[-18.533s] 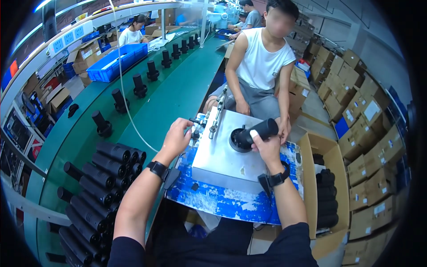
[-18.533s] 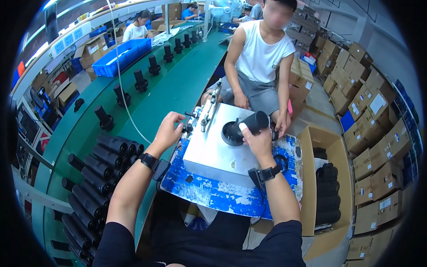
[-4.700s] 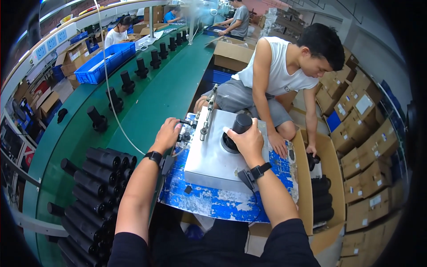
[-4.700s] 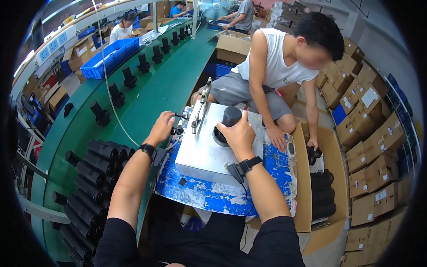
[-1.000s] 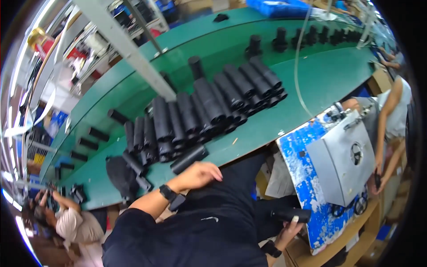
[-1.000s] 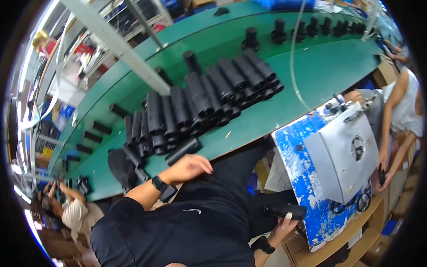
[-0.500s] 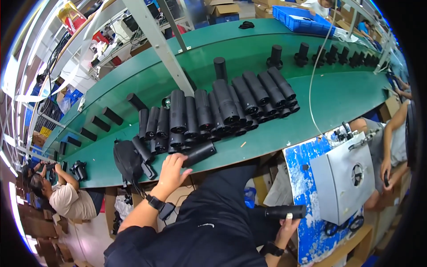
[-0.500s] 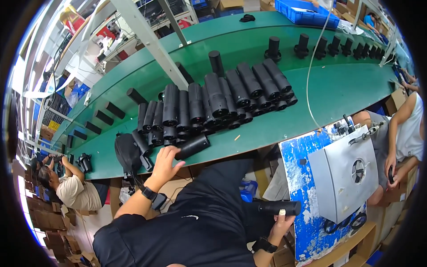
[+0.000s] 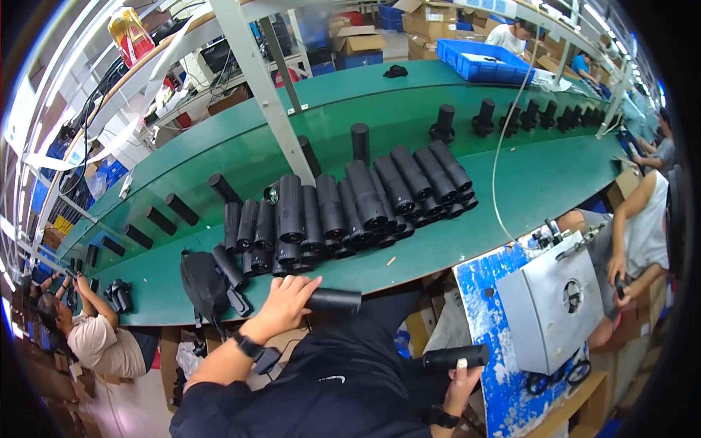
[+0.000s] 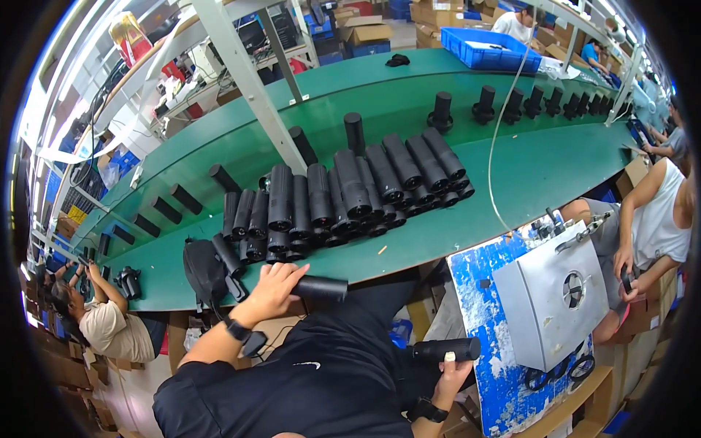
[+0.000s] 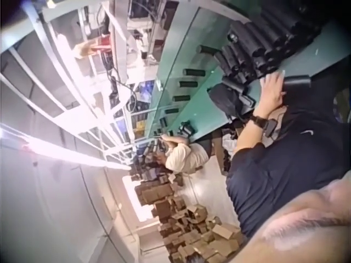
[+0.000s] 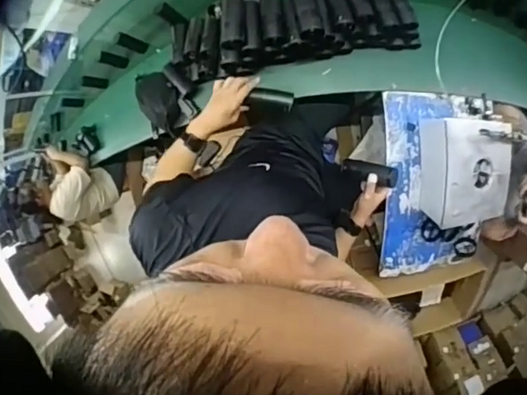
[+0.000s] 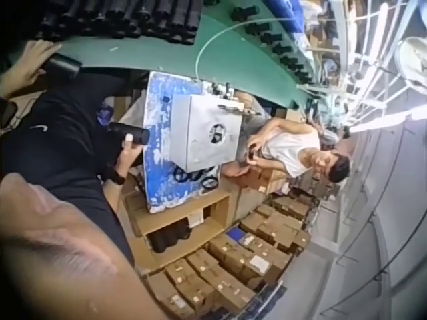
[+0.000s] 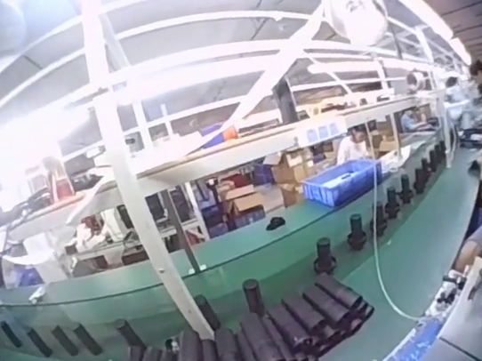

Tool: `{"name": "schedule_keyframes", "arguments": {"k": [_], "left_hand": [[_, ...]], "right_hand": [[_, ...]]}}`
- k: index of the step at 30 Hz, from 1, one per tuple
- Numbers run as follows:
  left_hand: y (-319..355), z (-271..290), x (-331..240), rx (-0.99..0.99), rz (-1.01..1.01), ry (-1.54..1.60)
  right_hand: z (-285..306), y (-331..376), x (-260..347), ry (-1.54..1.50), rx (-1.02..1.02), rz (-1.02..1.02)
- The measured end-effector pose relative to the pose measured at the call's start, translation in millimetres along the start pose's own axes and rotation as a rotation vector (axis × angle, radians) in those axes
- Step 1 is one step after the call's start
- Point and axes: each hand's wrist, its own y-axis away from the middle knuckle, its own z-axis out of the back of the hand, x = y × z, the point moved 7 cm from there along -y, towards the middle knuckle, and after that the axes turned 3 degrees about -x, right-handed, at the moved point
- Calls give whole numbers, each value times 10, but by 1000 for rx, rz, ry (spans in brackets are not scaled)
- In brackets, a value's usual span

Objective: The person picks up a microphone from the conveyor belt, places it into a testing machine, and presses a button. After the test, the person removes the microphone from the machine and places it back onto the conveyor belt.

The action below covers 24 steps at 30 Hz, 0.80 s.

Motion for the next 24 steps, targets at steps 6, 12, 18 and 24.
{"name": "schedule_keyframes", "arguments": {"k": [6, 12, 18, 24], "left_hand": [[-825, 1404, 107, -208, -224, -285], [-1911, 1179, 551, -213, -473, -271], [-1870, 1347, 815, -323, -355, -27], [-1118, 897, 2599, -384, 457, 119]], "right_hand": [[-132, -83, 84, -55, -31, -3], [-278, -155, 74, -60, -34, 5], [-290, -138, 83, -16, -59, -2], [-518, -182, 101, 2, -21, -45]]}}
